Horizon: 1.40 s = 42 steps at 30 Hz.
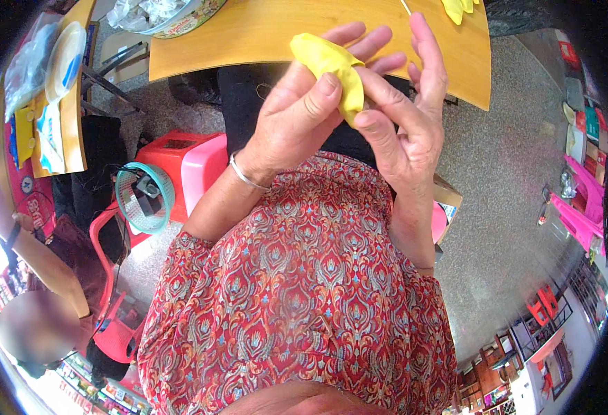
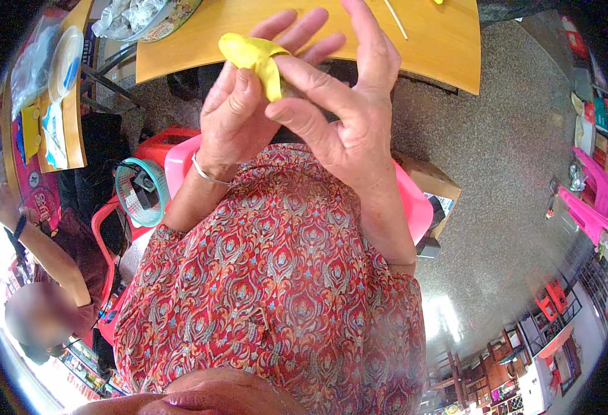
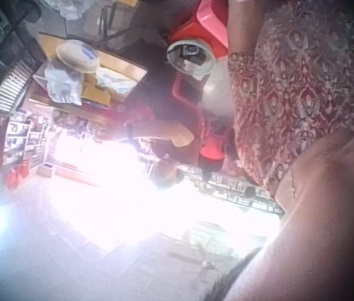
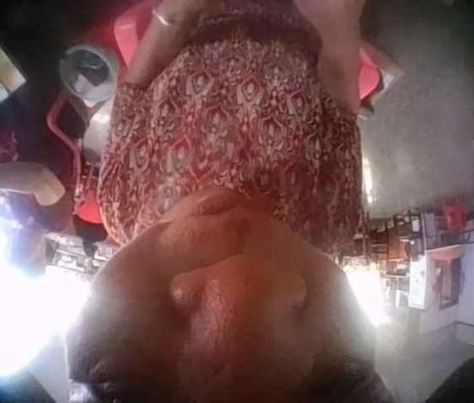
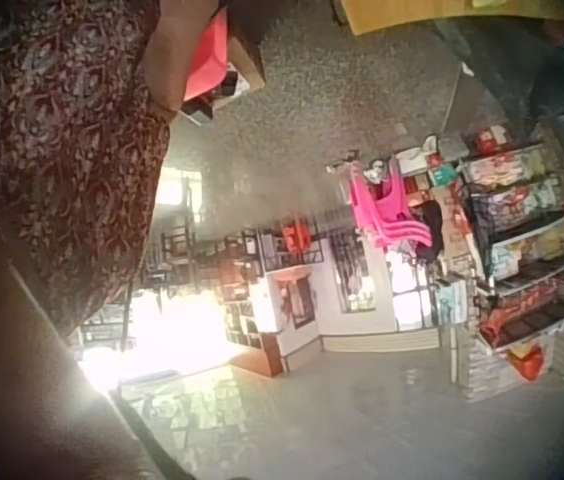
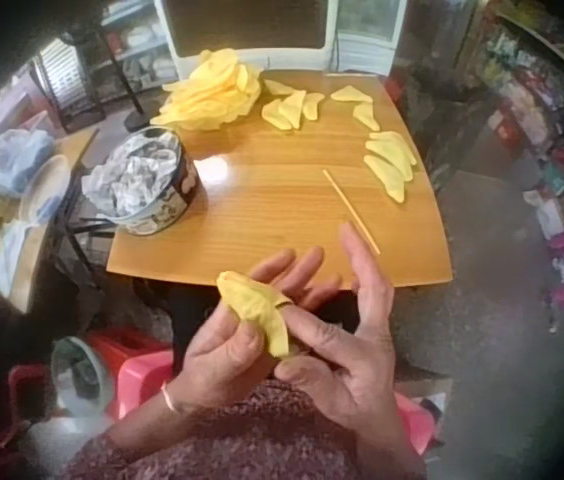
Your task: The recorder is assembling small yellow fabric items, possibly for shoes or toys, by folding the fabric and inserting stuffing.
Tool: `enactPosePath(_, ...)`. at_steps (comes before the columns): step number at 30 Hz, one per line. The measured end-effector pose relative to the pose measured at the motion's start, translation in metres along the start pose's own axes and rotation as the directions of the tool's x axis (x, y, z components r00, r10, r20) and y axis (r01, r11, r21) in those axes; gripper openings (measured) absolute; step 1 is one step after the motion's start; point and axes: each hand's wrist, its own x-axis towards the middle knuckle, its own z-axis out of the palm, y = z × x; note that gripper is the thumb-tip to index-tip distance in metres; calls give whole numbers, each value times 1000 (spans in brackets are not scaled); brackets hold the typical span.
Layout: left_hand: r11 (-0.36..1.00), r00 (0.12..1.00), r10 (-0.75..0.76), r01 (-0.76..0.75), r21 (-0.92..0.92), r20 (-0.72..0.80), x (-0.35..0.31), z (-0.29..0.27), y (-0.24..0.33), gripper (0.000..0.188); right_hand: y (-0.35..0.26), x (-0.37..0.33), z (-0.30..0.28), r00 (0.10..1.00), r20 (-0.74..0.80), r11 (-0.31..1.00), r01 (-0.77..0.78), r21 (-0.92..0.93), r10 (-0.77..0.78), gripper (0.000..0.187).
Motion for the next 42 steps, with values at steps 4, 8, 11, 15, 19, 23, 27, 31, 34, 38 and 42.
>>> enactPosePath(4,998,998,-63,63,-23,-1,-3,-2,1,66,-21,7,-2,983,18,937,-182,298,185,38)
enactPosePath(8,973,966,-195,212,91,-171,-3,-9,6,54,-20,11,-11,973,192,991,-120,-64,130,40)
enactPosePath(11,892,891,-450,452,19,-53,-1,-24,16,62,15,12,-12,922,368,990,-141,25,122,37)
enactPosePath(15,821,821,-571,570,-31,-7,-3,-28,13,69,29,13,-14,912,389,933,-243,266,127,30)
enactPosePath(19,751,752,-658,659,33,-30,-5,-30,11,78,37,-1,0,919,265,808,-385,445,292,24)
enactPosePath(23,750,799,-568,602,274,-200,-13,-26,9,76,38,-11,10,905,160,788,-422,448,394,22)
enactPosePath(27,516,950,116,191,835,-290,-24,-39,3,50,49,-17,11,808,107,515,-464,721,579,22)
enactPosePath(31,409,960,211,-256,876,182,-11,-28,-1,63,36,-14,16,773,225,475,-562,677,593,26)
enactPosePath(34,935,979,103,-36,352,-175,-11,-27,-16,43,21,-13,19,799,201,605,-569,557,566,27)
enactPosePath(38,994,969,-46,69,85,-243,-11,-21,-14,45,25,-13,24,953,-100,951,-271,148,287,20)
enactPosePath(42,996,976,-57,69,50,-212,-11,-22,-8,47,33,-12,24,980,-199,999,24,23,-19,27)
